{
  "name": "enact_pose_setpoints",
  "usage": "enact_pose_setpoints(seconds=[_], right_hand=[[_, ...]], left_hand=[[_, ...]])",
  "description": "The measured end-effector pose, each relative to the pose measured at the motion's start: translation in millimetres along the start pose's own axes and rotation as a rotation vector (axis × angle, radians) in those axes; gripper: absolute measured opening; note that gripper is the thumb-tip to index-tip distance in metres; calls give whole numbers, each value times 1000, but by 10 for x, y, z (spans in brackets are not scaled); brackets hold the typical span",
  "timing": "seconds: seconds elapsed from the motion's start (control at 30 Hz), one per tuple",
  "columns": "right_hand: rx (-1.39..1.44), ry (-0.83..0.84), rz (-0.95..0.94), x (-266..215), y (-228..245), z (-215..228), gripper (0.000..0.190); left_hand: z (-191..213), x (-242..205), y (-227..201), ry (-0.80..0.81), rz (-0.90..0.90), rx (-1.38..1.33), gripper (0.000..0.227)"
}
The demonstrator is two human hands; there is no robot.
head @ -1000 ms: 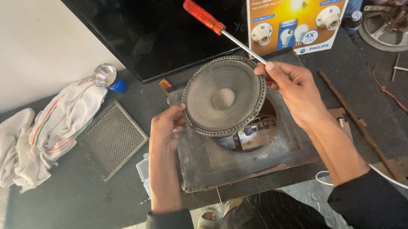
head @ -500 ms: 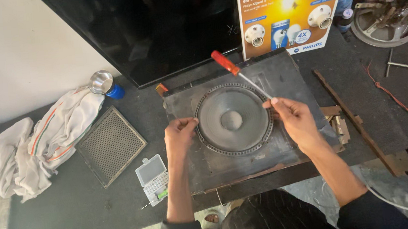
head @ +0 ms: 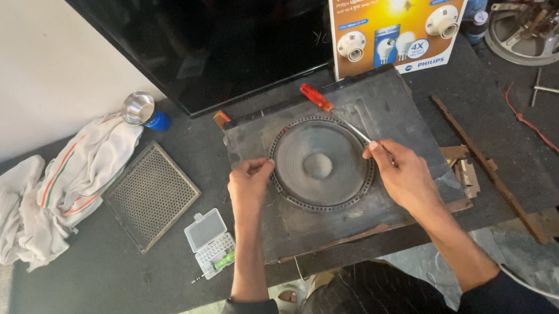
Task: The person uses a red-handled screwdriver to manipulate a small metal component on a workbench. They then open a wooden box to reveal internal wiring and electronic components, adjusting the wires with their hands.
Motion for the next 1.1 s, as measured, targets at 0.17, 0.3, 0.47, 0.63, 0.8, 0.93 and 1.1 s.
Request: enact_pose_setpoints(seconds=[0.17,0.3,0.47,0.63,0.8,0.93,1.1], right_hand=[[-6,-35,53,-130,99,95,33],[72,-275,520,-314,172,187,30],[59,-296,497,-434,-84,260,24],[-72,-435,600,-593,-312,295,16],[-203,-566,626,-499,-611,333,15],[-255,-578,624,-586,-755,314,15],[-208,-507,624,-540,-731,273,15]], left_hand=[[27,-141,-217,-5,-29,132,29],[53,-343,-444,-63,-152,230,26],[-51,-944,-662,-114,-622,245,31],[-386,-1673,-565,24,-764,265,73],[-467,-1716,-410,-95,-803,409,90],[-460,-1850,-300,26,-849,471,92],[-497,-1826,-264,105,-848,528,88]])
Point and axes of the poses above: each hand's wrist, its own x-axis towards the middle knuckle, its own z-axis out of the back of the hand, y = z × x, the point moved 4 cm from there along x, towards the middle knuckle, and after that the axes turned 7 degrees about -x, right-handed, at the moved point
